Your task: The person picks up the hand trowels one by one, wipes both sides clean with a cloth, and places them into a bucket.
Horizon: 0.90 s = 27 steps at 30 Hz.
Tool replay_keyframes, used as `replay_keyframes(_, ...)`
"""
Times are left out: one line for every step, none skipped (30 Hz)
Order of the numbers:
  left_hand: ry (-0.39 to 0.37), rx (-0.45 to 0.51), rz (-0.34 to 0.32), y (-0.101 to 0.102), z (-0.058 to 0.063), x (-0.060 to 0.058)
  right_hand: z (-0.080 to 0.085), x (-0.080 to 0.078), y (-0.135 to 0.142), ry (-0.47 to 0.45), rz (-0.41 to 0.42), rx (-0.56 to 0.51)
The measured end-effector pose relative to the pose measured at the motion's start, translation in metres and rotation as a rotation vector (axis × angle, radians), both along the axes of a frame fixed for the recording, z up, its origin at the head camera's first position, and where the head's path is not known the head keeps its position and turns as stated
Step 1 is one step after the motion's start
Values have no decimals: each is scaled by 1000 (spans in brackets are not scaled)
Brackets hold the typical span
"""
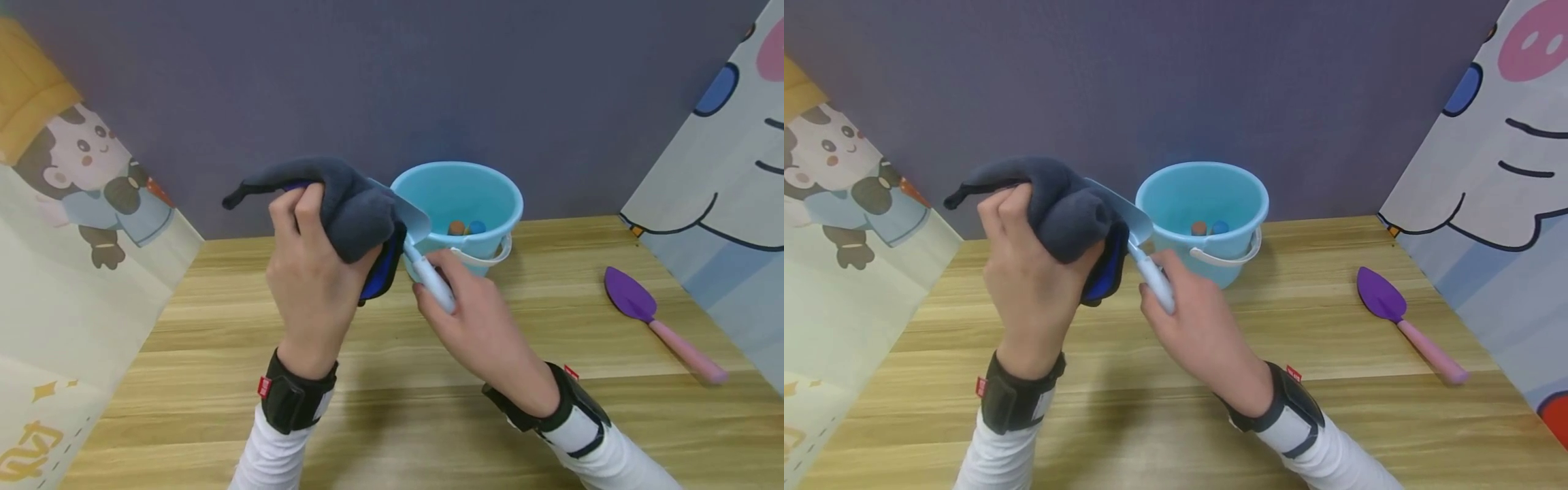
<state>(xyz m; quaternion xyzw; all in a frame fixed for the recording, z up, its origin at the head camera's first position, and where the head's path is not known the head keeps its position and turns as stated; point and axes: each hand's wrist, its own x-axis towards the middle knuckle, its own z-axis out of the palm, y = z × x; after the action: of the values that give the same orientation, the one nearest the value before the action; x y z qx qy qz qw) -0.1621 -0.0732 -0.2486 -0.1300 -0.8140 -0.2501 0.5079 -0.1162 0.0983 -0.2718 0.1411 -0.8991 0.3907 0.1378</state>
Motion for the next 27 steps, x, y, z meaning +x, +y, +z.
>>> replay_keyframes(3,5,2,-1,0,0,0,0,0,-2,3,1)
replay_keyframes(7,9,7,-2,0,-1,0,0,0,-4,7,0)
replay_keyframes(10,16,11,-3,1,-1,0,0,0,-8,11,0)
replay_keyframes(12,23,20,-4,1,-1,0,0,-1,-11,16,-1)
replay_keyframes(14,31,29,-5,1,-1,0,0,-1,-13,21,-3)
replay_keyframes(18,39,36,-6,1,-1,0,0,-1,-17,28,-7)
replay_keyframes(21,47,44,-7,2,-1,0,0,-1,-20,35,-12)
replay_keyframes(27,54,54,-7,2,-2,0,-1,0,-24,39,-16)
replay_keyframes(33,62,60,-8,2,-2,0,-1,0,-25,42,-19)
replay_keyframes(41,71,69,-9,2,-3,0,-1,0,-26,47,-25)
replay_keyframes(51,80,74,-9,3,-3,0,-1,0,-31,50,-31)
replay_keyframes(61,91,79,-10,3,-3,0,-1,0,-32,52,-36)
replay_keyframes(72,104,83,-10,4,-4,0,-1,0,-36,52,-41)
replay_keyframes(85,119,85,-11,4,-4,0,-2,0,-36,51,-48)
replay_keyframes(98,135,86,-11,5,-4,0,-2,0,-38,47,-55)
replay_keyframes(109,149,86,-11,6,-4,0,-2,0,-42,43,-66)
replay_keyframes(120,164,84,-11,7,-4,0,-2,1,-46,36,-73)
replay_keyframes(128,179,81,-12,8,-4,0,-3,1,-48,26,-80)
replay_keyframes(136,192,76,-12,9,-4,1,-3,2,-51,18,-86)
replay_keyframes(141,202,71,-12,10,-4,1,-4,3,-51,9,-91)
replay_keyframes(144,210,65,-13,11,-4,1,-5,3,-53,1,-94)
replay_keyframes(143,218,56,-13,11,-4,1,-6,4,-53,-7,-93)
replay_keyframes(142,225,47,-14,12,-4,1,-6,5,-48,-14,-88)
replay_keyframes(138,230,36,-14,13,-3,1,-7,5,-44,-19,-86)
replay_keyframes(133,232,26,-15,13,-2,0,-8,6,-36,-23,-85)
replay_keyframes(127,235,15,-15,13,-1,0,-9,7,-30,-27,-87)
replay_keyframes(119,239,1,-15,14,0,0,-9,7,-25,-31,-89)
